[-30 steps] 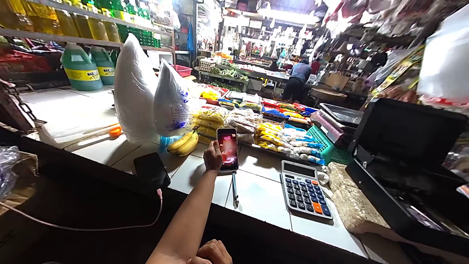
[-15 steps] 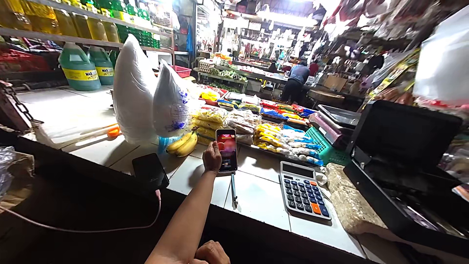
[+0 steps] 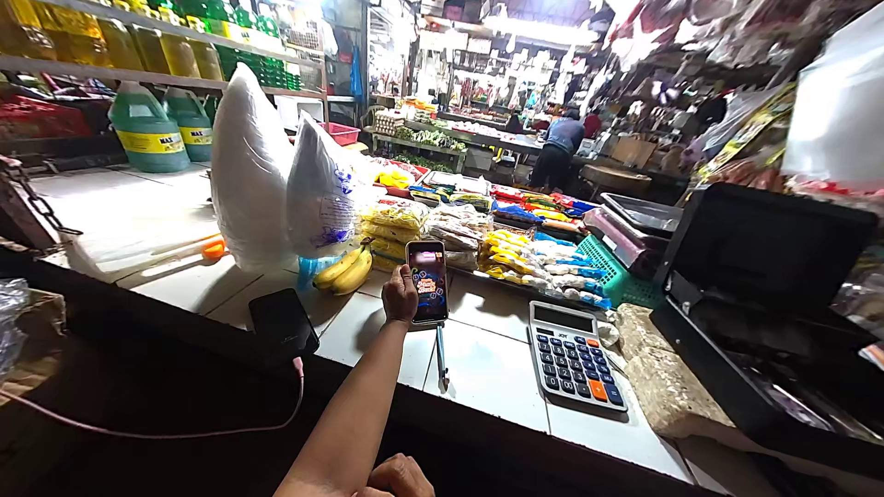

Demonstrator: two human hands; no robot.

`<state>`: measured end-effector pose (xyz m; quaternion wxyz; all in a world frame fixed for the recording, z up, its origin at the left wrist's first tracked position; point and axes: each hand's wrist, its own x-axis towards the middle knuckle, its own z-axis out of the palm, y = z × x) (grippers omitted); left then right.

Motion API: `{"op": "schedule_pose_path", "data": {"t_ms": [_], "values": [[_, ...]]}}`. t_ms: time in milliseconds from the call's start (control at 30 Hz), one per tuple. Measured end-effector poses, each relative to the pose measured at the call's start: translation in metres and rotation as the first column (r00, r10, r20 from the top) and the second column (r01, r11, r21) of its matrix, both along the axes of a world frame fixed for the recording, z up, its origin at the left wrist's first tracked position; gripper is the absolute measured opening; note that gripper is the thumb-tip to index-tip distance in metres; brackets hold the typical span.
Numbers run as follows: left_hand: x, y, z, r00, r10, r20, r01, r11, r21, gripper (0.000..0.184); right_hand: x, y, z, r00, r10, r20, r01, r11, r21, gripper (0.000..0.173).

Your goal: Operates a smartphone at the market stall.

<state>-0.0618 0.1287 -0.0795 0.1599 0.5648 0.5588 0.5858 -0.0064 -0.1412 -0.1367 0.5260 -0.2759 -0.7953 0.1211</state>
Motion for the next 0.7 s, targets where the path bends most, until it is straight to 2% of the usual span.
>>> {"op": "schedule_pose_path", "data": {"t_ms": [700], "values": [[0.0012, 0.0006, -0.0009, 1.0, 0.017, -0.019, -0.016, 1.0, 0.022, 0.046, -0.0007, -0.0004, -0.0023, 1.0, 0.006, -0.011, -0.006, 1.0, -0.011, 0.026]]}}
